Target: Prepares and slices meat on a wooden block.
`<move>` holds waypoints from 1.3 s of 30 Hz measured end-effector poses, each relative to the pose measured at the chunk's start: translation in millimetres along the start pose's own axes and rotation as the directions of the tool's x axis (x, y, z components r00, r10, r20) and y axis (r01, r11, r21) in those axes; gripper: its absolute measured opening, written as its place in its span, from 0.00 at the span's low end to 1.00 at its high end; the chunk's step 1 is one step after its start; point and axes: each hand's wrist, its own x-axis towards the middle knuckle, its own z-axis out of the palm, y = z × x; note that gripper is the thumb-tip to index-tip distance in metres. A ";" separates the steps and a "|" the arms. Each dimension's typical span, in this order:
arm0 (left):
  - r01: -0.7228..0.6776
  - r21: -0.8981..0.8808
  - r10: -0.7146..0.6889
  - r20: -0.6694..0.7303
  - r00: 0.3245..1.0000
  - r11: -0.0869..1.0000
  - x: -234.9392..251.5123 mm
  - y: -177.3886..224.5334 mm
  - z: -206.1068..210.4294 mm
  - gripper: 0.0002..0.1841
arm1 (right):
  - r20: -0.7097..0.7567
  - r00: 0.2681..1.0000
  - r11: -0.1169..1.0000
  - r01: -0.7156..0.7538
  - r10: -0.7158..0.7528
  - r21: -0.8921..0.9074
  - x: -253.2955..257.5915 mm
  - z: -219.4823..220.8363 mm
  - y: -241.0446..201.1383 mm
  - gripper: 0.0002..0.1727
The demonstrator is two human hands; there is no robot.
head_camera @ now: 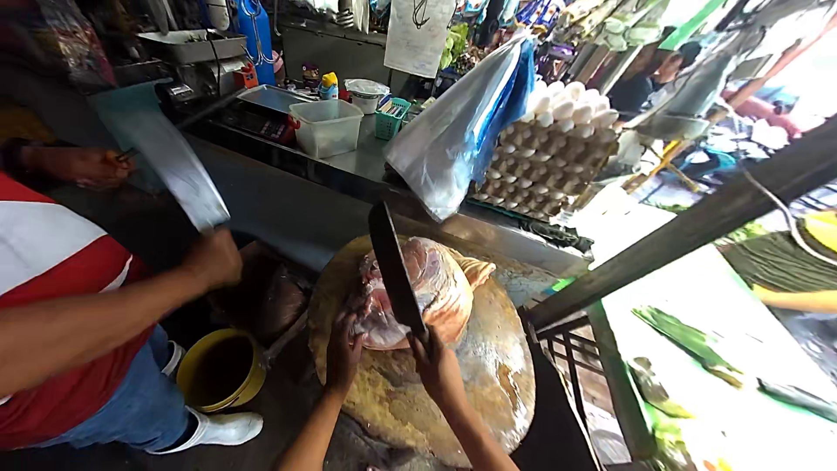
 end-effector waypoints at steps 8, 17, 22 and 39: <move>0.042 -0.128 -0.037 0.043 0.998 0.991 -1.0 -13.4 -3.7 0.23 | 0.114 0.988 0.973 -0.079 0.105 -0.215 12.6 18.7 -5.9 0.22; 0.034 -0.091 -0.034 0.004 0.999 0.995 3.5 -11.0 -3.5 0.21 | -0.215 0.924 0.944 0.328 -0.317 0.017 -3.5 -21.8 -46.4 0.24; 0.049 -0.101 -0.050 -0.002 0.999 0.994 0.8 -11.1 -3.4 0.20 | -0.605 0.472 0.543 0.836 -0.641 0.077 10.9 -88.8 -144.7 0.14; 0.086 -0.162 -0.079 0.050 0.996 0.983 -9.0 -24.3 -9.0 0.21 | 0.193 0.937 0.886 -0.188 0.291 -0.424 -7.2 18.5 -15.9 0.25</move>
